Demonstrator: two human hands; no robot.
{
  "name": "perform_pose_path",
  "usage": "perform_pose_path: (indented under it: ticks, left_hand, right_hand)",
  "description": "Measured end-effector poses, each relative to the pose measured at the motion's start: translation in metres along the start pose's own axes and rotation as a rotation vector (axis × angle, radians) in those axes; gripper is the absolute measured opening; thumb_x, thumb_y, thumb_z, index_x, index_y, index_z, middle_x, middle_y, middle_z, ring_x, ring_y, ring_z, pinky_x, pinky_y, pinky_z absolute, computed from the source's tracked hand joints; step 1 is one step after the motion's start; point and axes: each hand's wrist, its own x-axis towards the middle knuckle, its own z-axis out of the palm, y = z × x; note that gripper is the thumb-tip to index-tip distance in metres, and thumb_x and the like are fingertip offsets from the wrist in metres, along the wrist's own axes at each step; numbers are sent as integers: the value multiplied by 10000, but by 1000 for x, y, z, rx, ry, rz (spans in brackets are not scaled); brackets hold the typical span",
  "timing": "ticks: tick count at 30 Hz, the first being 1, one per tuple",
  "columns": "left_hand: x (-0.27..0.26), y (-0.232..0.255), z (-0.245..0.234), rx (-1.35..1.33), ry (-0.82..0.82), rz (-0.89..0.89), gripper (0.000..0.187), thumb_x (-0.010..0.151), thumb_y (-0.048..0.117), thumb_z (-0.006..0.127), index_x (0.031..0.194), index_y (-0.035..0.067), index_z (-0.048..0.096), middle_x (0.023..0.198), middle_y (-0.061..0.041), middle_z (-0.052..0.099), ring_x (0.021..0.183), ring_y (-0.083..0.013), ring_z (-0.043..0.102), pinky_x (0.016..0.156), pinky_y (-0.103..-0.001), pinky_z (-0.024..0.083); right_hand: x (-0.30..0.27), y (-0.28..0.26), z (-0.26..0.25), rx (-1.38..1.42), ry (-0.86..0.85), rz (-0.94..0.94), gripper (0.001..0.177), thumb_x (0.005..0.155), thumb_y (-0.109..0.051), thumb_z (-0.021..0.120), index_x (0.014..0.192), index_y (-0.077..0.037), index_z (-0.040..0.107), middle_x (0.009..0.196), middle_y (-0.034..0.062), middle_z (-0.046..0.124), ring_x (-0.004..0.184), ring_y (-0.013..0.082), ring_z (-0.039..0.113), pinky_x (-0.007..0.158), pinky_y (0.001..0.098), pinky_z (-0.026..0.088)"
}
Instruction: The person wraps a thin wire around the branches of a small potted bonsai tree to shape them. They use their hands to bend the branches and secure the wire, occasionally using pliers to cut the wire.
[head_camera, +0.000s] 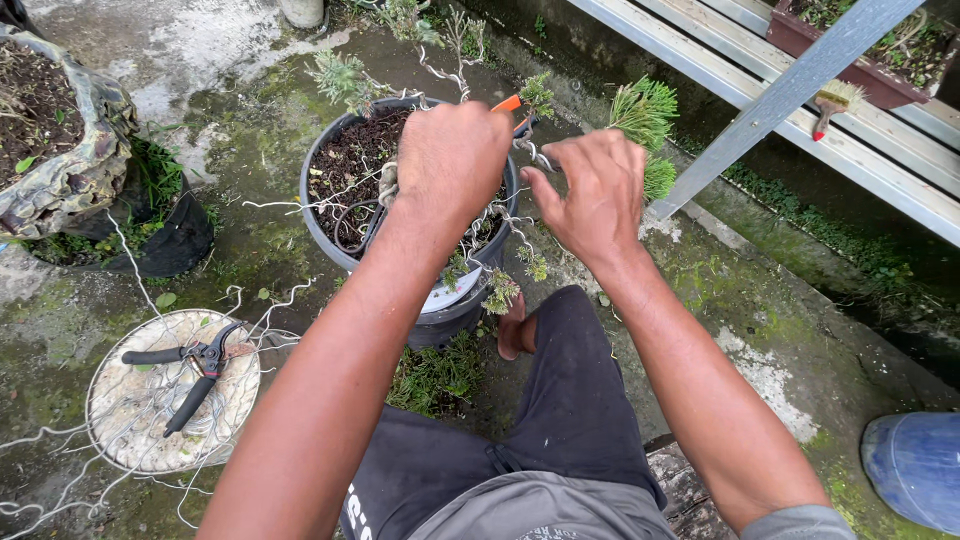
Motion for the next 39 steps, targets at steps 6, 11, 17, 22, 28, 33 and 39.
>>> perform_pose_path:
  ticks: [6,11,17,22,28,33,39]
  left_hand:
    - [1,1,-11,2,-84,-37,160,924,82,674,960,179,796,862,-81,792,813,-393,802,631,-504,627]
    - [-10,-7,-33,-197,-106,-119,156,1031,256,731,1066,107,764,830,-158,761,763,-399,768,633,-555,636]
    - [-42,-26,-49,-588,245,-92,146,1023,241,698,1035,158,817,777,-84,781,684,-372,711,558,-539,521]
    - [-81,-46,-43,-854,518,-158,300,1084,242,628,854,119,777,696,43,698,591,-71,557,543,-307,444]
    - [-148,-50,5,-969,731,-321,117,1053,61,721,1016,-7,808,734,-157,709,690,-256,675,706,-397,534]
    - [-178,-36,25,-825,362,-214,410,970,-3,745,1367,-88,683,1424,-321,582,1347,-533,530,1085,-611,490]
    - [-163,-40,50,-758,492,-228,375,994,137,770,1330,-15,706,1323,-211,604,1297,-442,579,1111,-566,468]
  right_hand:
    - [-9,-5,-23,142,-46,208,346,946,-281,888,1185,-69,754,919,59,640,821,220,621,697,399,513]
    - [-18,5,-32,264,-50,284,248,1032,-246,783,1129,-18,771,963,115,637,877,237,583,714,399,498]
    - [-12,6,-49,376,-58,340,68,1061,-116,790,1056,-53,815,878,59,651,725,145,519,632,324,455]
    - [-3,0,-39,390,-104,283,182,1069,-166,777,1152,-4,789,1072,140,731,687,140,574,630,320,537]
    - [-3,12,-11,504,-106,245,181,977,-5,857,1139,57,804,1026,244,723,663,262,688,536,339,536]
    - [-3,14,-3,435,-129,188,63,1007,0,824,1069,15,831,1010,223,746,708,303,719,579,376,554]
    - [-4,10,-6,384,-143,164,58,1001,-9,816,1057,1,826,1010,202,741,742,295,702,646,392,557]
